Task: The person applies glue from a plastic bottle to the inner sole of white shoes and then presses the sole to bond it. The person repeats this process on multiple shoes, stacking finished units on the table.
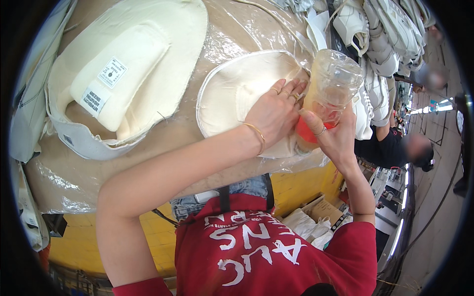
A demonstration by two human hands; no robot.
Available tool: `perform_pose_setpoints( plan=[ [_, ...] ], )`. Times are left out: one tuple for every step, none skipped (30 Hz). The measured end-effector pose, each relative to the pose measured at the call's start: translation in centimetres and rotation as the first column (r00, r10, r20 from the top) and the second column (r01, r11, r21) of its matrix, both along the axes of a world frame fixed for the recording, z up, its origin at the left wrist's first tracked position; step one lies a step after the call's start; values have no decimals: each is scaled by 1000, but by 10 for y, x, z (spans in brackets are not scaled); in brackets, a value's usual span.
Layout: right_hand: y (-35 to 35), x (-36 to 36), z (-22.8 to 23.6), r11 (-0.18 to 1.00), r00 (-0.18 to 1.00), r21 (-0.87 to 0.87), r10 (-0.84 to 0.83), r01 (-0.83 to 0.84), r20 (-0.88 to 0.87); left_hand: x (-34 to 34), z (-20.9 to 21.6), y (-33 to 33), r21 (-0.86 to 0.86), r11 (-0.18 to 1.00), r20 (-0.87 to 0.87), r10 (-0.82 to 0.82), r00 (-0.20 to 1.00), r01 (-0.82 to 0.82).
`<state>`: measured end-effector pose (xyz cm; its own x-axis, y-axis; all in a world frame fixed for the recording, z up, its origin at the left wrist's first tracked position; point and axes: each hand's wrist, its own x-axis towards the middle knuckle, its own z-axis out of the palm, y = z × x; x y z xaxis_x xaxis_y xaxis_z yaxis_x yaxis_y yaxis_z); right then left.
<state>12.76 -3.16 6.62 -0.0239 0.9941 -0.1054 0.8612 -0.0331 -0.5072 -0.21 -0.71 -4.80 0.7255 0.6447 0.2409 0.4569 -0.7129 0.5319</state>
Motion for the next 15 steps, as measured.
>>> perform_pose_setpoints(
  plan=[
    [-2,-1,-2,1000,998,14,-27,27,-61,-1,1,1,14,1000,5,8,1000,-8],
    [-3,-1,-2,1000,998,14,-26,27,-64,-1,2,2,28,999,10,16,1000,-17],
    [-5,-2,-2,999,997,28,-32,34,-72,-2,2,2,11,1000,-7,-3,1000,3],
    [-7,-3,-1,996,993,4,-91,91,-79,-2,2,2,21,1000,-14,-3,1000,3],
    [-7,-2,4,992,994,65,107,-109,25,-3,2,1,-3,1000,-45,-32,998,31],
    [-7,-1,11,964,961,77,242,-254,133,-2,2,0,-25,998,-77,-63,995,61],
    [-7,0,16,915,907,110,358,-388,221,-4,1,-1,33,999,-8,-30,1000,30],
    [-6,2,21,875,842,56,443,-481,307,-6,-2,-3,91,996,66,-3,998,-3],
    [-2,4,24,824,772,32,516,-565,371,-5,-4,-3,109,994,125,8,992,-22],
    [1,6,25,777,692,-30,577,-629,434,-3,-6,-3,118,993,123,10,992,-25],
    [4,9,25,709,633,36,605,-705,483,1,-8,-1,91,996,101,6,995,-15],
    [9,12,22,638,568,66,627,-767,533,4,-10,1,66,998,52,-6,999,3],
    [13,15,18,558,498,89,645,-825,580,5,-12,2,112,994,29,-10,1000,7],
    [17,18,12,469,427,107,655,-877,623,6,-12,2,131,991,61,20,998,-27],
    [21,20,6,401,451,226,654,-888,608,6,-12,2,141,989,63,34,997,-42]
  ],
)
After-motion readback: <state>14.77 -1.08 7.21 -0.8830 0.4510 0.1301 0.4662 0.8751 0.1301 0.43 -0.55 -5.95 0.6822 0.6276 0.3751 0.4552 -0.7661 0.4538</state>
